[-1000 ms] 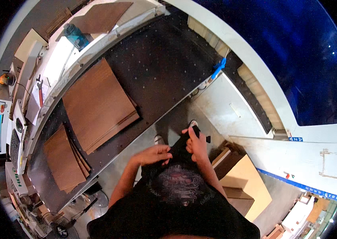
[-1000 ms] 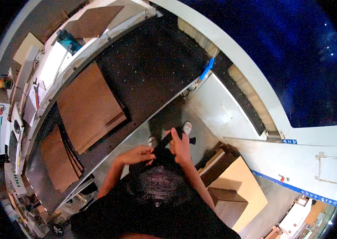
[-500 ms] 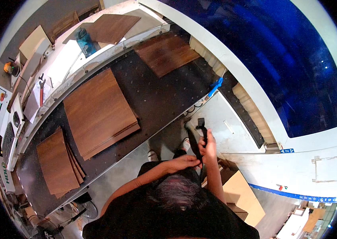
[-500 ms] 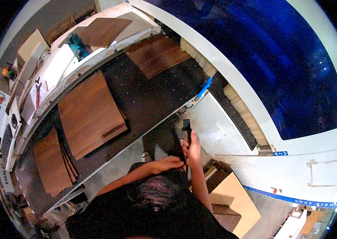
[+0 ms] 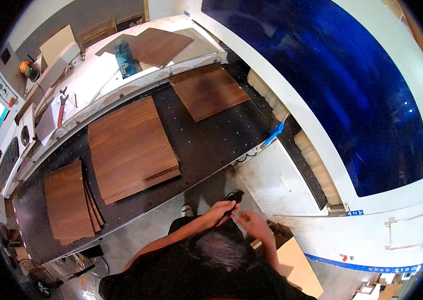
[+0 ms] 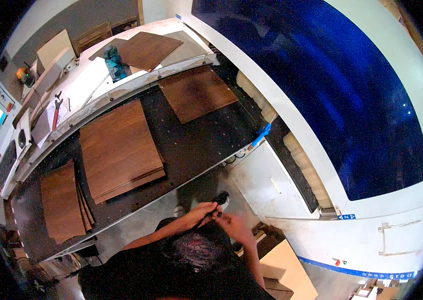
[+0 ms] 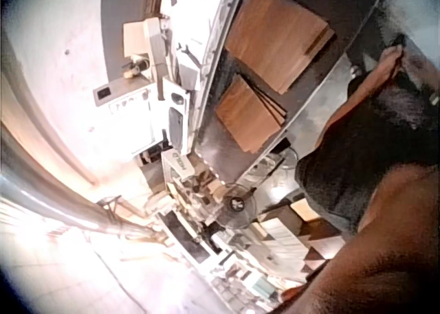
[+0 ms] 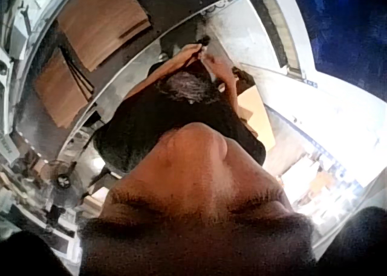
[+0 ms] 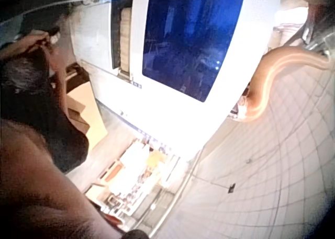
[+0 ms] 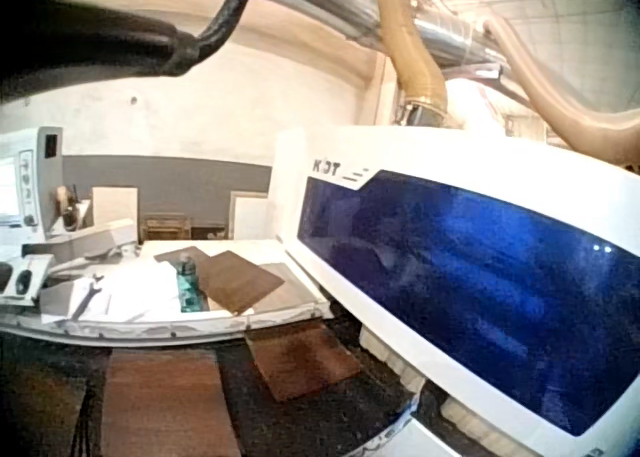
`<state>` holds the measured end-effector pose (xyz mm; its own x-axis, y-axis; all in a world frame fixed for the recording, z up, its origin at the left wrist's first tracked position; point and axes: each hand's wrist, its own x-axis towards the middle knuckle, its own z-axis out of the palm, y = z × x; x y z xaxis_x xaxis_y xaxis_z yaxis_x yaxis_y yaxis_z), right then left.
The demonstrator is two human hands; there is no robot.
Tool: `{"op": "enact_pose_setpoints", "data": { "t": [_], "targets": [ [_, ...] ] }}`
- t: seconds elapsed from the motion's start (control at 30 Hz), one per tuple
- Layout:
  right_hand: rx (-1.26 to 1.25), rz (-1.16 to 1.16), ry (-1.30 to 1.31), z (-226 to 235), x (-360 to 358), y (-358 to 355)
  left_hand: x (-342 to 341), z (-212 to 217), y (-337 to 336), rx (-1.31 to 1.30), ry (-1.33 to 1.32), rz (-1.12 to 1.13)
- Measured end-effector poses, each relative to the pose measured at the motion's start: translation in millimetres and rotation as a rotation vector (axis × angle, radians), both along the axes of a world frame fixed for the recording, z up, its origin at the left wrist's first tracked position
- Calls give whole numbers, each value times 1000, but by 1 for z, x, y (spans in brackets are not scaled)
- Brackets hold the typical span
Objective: The person repeatedly picks up rectangular wooden panels from a table, places them into a machine, and stacks them on a nearby surface. The person also adjusts the head-mounted camera several times during the task.
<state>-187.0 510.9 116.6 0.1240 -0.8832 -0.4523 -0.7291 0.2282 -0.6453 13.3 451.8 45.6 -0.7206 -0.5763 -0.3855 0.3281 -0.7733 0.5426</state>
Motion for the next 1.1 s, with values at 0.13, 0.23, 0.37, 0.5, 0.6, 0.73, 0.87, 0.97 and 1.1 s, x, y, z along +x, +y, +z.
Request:
{"op": "enact_pose_setpoints", "data": {
  "t": [0.13, 0.23, 0.37, 0.5, 0.6, 0.73, 0.87, 0.97, 1.1],
  "targets": [
    [-124, 123, 119, -16, 40, 34, 18, -13, -2, 58, -24, 144],
    [-258, 28, 144, -28, 61, 37, 25, -24, -3, 146, -13, 244],
    [-281, -161, 84, -31, 76, 36, 39, -30, -15, -252, -513, 155],
    [-191, -363, 88, -32, 76, 34, 62, -21, -36, -846, -1153, 268],
    [-224, -319, 120, -41, 76, 26, 60, -5, -50, -931, -866, 304],
    [-258, -60, 21, -58, 81, 13, 24, 22, -87, -970, -467, 2],
    [-184, 0, -450, -61, 79, 3, -17, 42, -107, -765, -311, -389],
    [73, -291, -824, -52, 74, -1, -38, 45, -112, -685, -229, -683],
    [53, -372, -1048, -39, 67, 0, -53, 33, -116, -730, -147, -748]
  ]
}}
